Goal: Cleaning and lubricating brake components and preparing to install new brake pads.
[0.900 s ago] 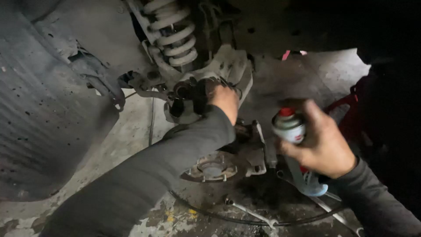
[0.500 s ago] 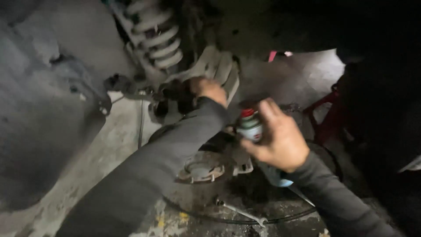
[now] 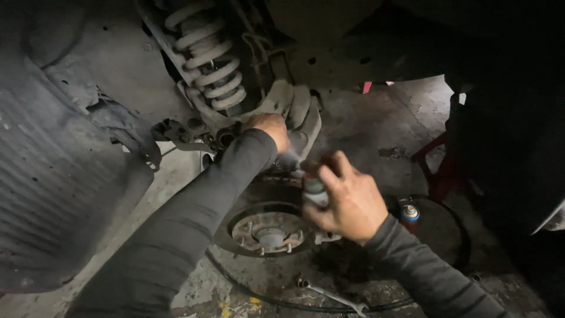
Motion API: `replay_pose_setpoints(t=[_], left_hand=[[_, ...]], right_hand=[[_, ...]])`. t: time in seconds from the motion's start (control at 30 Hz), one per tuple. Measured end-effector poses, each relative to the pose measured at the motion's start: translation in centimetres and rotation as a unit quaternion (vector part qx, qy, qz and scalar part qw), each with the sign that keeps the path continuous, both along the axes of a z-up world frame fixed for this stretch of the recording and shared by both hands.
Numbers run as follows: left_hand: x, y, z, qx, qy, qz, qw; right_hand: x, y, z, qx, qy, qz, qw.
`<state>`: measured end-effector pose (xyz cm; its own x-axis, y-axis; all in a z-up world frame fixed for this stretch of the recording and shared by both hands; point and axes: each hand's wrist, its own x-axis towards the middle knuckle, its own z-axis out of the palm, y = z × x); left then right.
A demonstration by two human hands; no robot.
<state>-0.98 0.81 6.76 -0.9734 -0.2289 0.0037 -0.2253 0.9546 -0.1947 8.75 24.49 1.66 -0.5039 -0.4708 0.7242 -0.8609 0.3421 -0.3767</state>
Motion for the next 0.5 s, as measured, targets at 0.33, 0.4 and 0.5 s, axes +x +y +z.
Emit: replay_pose_setpoints(t=[0.33, 0.4, 0.5], left_hand=[[4.8, -0.9, -0.2, -0.045, 0.061, -0.216, 0.973], [6.8, -0.2, 0.7, -0.072, 0.098, -0.277, 0.953], [7.9, 2.9, 3.0, -0.085, 0.103, -0.265, 0.955]], right_hand=[[0.2, 1.6, 0.4, -0.095, -0.028, 0.044, 0.994], [-0.1, 2.2, 0.6, -0.06, -0.059, 0.048, 0.995], [-0.8, 2.3, -0.5, -0.064, -0.038, 0.037, 0.997]])
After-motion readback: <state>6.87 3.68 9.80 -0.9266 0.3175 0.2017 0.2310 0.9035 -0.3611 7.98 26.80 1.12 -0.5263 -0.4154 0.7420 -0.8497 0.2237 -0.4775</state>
